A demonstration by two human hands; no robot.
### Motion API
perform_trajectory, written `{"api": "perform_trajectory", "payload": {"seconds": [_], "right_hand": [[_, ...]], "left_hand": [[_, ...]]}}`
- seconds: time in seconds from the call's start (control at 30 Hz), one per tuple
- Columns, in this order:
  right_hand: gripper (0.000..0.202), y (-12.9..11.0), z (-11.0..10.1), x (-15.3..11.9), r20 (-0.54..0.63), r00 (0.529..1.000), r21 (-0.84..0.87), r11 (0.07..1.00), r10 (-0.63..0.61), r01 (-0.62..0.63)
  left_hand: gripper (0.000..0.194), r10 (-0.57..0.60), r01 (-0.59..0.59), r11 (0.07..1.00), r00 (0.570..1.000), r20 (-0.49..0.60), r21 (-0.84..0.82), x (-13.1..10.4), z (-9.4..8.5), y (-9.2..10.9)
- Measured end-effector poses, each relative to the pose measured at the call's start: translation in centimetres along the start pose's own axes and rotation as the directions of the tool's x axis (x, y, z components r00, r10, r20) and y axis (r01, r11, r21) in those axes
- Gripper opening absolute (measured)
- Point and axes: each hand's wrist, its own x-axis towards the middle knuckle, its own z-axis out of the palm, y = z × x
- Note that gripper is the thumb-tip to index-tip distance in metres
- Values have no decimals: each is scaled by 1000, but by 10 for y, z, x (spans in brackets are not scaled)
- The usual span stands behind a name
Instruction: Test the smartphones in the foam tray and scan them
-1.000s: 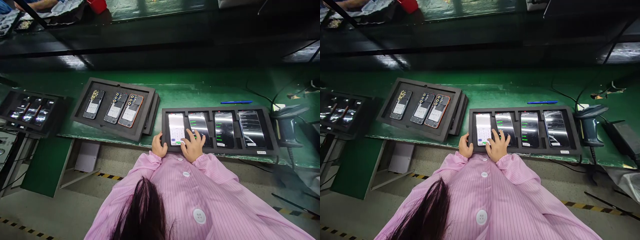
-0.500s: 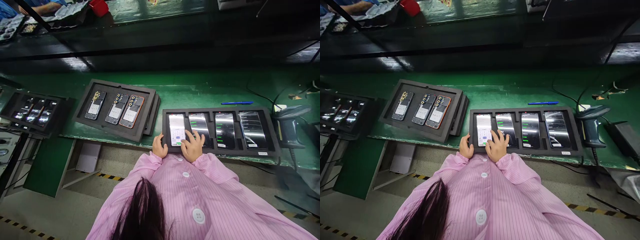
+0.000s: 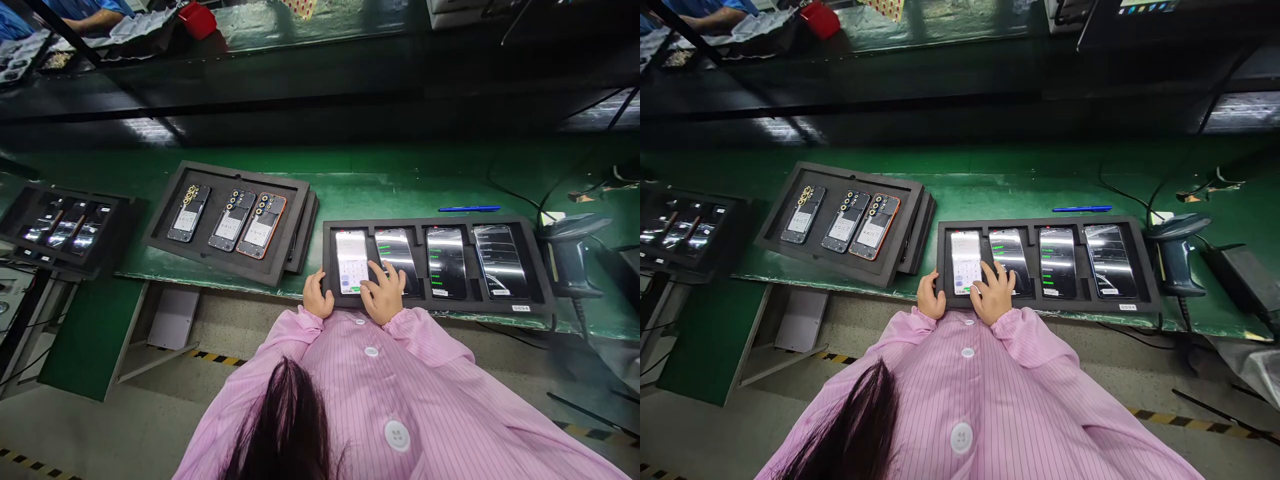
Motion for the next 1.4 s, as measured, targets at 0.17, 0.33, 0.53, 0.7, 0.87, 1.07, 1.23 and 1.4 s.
{"api": "perform_trajectory", "payload": {"seconds": [0.17,0.33,0.53,0.7,0.87,1.07,1.23,1.4], "right_hand": [[20,4,3,-1,-106,994,150,989,7,9],[17,9,4,-3,-112,994,182,983,15,6],[22,7,1,-1,-96,993,138,987,-64,77],[26,4,0,1,-65,994,108,990,-89,96],[26,2,2,2,2,995,88,992,-95,95],[26,1,2,3,28,992,90,989,-122,119],[23,-5,0,6,174,960,99,974,-218,203],[20,-4,0,5,92,976,129,974,-198,186]], "left_hand": [[36,29,-29,1000,999,-24,10,-1,1,-1],[34,70,-70,998,996,-54,1,0,1,-2],[34,93,-94,996,993,-76,0,1,2,-1],[34,106,-106,994,992,-73,6,0,2,-2],[36,102,-102,995,993,-50,10,0,2,-3],[36,114,-113,994,993,-45,4,-1,2,-4],[36,119,-118,993,992,-43,14,-1,1,-4],[35,149,-148,989,987,-61,15,0,1,-3]]}}
